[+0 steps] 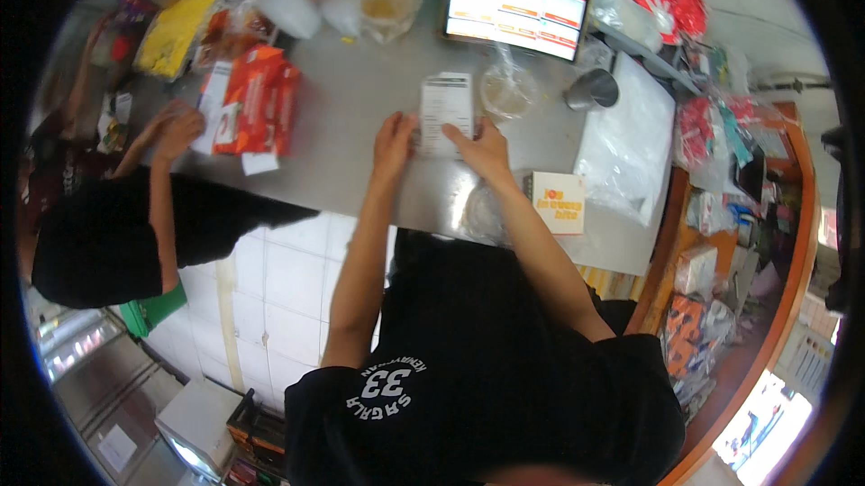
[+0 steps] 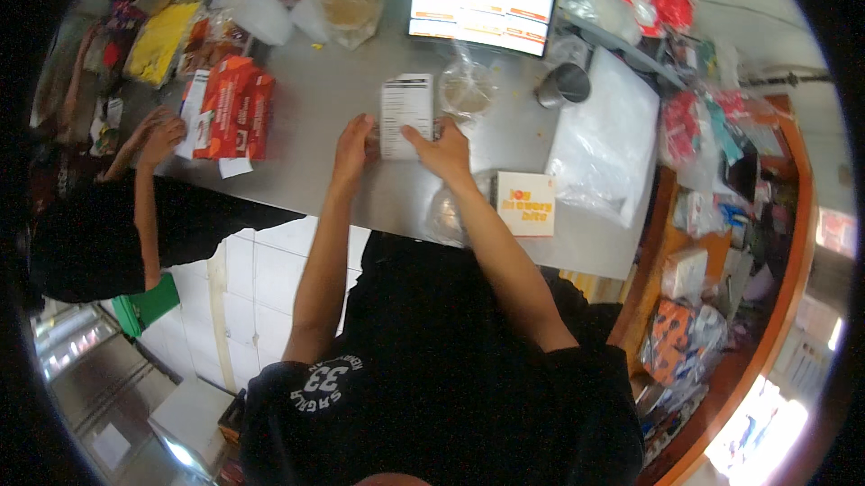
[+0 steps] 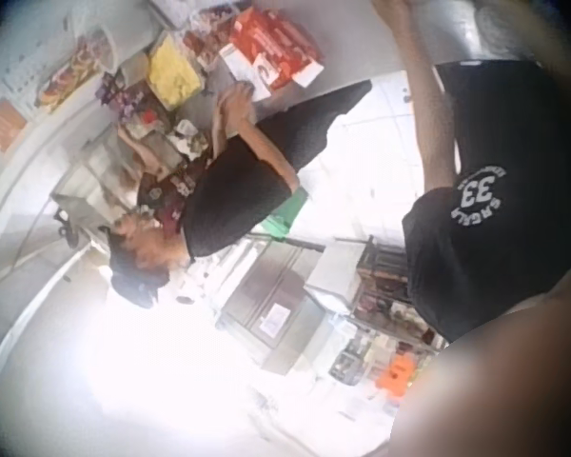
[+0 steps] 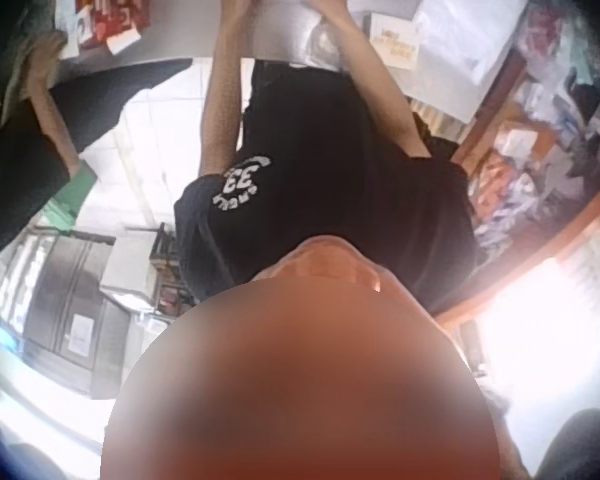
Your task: The person packs multiple snack boxes and small items into plastic bags at a retail counter. They open bags, insert items, fold and seal the bags, and place them on the counter. A coworker is visible nearby handling other items.
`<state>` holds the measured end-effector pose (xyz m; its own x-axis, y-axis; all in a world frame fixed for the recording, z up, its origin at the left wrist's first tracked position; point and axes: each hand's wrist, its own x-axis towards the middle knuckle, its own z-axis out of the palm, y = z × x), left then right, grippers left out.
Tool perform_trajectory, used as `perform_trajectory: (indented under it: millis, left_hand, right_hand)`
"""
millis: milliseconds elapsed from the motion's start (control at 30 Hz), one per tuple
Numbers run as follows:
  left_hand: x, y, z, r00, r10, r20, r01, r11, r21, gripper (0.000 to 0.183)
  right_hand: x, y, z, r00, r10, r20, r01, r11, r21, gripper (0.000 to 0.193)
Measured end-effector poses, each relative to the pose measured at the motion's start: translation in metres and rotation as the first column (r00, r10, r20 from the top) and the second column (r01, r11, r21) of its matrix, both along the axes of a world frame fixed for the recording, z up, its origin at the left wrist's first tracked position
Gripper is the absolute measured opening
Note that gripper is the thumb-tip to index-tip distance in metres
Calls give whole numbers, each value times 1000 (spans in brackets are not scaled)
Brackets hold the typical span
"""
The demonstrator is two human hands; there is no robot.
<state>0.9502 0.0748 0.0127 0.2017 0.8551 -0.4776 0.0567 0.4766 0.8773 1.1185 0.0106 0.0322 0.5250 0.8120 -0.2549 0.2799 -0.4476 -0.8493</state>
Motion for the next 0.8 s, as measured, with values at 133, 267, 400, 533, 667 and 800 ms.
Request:
perform_trajectory:
  millis: [133, 267, 400, 533, 667, 800]
  left_hand:
    - [13, 2, 23, 993, -122, -5, 122, 993, 4, 49]
    - [12, -52, 63, 968, -99, 231, 111, 993, -44, 43]
    - [47, -109, 89, 928, -346, 138, 333, 937, 108, 48]
    - [104, -137, 78, 812, -579, 80, 567, 813, 133, 50]
    - [130, -143, 62, 751, -637, -176, 660, 713, 236, 52]
    - [113, -145, 77, 742, -617, -263, 664, 730, 160, 50]
  right_hand:
    - [0, -10, 30, 998, 56, 15, -53, 987, -155, 71]
    - [12, -58, 80, 990, 106, 97, -110, 993, 32, 50]
    - [66, -130, 119, 994, 105, -36, -103, 994, 41, 45]
    - [118, -182, 111, 999, 26, -28, -28, 994, -103, 44]
    - [143, -201, 85, 996, 9, -93, -30, 973, -228, 53]
    - [160, -198, 117, 971, 110, 213, -67, 978, -199, 63]
